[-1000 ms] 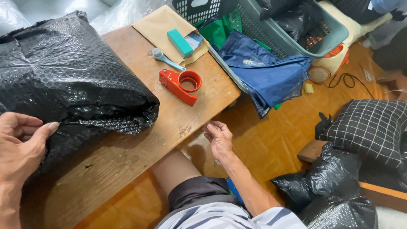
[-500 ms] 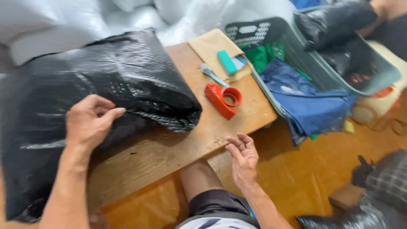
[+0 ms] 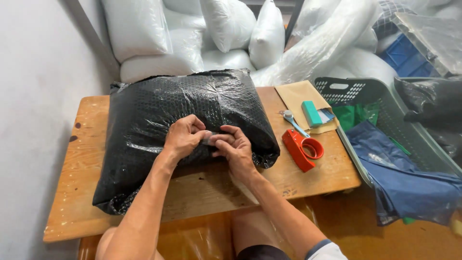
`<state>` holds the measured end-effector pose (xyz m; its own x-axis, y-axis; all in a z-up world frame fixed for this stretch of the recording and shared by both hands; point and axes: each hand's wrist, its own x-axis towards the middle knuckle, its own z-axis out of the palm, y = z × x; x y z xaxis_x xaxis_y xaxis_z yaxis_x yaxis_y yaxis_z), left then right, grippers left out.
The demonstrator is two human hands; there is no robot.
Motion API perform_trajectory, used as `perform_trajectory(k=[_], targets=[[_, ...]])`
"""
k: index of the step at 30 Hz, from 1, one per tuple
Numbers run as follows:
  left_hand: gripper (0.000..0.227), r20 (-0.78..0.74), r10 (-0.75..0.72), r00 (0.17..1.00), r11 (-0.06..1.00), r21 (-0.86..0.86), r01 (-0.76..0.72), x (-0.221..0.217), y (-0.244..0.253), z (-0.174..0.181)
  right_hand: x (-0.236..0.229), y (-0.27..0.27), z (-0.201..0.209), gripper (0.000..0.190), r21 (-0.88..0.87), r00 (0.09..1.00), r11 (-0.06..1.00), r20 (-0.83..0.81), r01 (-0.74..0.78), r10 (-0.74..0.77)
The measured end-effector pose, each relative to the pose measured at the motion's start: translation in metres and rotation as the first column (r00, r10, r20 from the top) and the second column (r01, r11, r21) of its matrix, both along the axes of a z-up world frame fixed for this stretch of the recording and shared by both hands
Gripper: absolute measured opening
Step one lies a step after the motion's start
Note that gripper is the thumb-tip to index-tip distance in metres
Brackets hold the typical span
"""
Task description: Taping and sealing a black bubble wrap package using a tape dispenser on a wooden table
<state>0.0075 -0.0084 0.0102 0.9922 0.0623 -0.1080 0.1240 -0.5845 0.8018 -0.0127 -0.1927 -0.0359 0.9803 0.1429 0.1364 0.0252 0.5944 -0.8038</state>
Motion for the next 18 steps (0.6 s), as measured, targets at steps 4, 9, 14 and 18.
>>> perform_trajectory(k=[4, 9, 14, 18], targets=[[0.025, -0.001, -0.065, 0.998, 0.998, -0.018, 0.065, -0.005, 0.000, 0.011, 0.014, -0.008, -0.013, 0.048, 0.001, 0.999, 0.999, -0.016, -0.036, 0.036], [0.050, -0.043, -0.136, 0.990, 0.990, -0.045, 0.134, -0.015, 0.000, 0.030, 0.024, -0.010, -0.030, 0.049, 0.023, 0.998, 0.998, -0.026, -0.060, 0.060], [0.039, -0.047, -0.172, 0.984, 0.985, -0.019, 0.171, -0.017, 0.003, 0.030, 0.020, -0.012, -0.018, 0.046, 0.061, 0.995, 0.994, -0.038, -0.086, 0.089], [0.057, -0.032, -0.196, 0.980, 0.980, 0.015, 0.197, -0.016, 0.001, 0.025, 0.020, -0.012, -0.017, 0.049, 0.054, 0.996, 0.997, -0.067, -0.062, 0.065]])
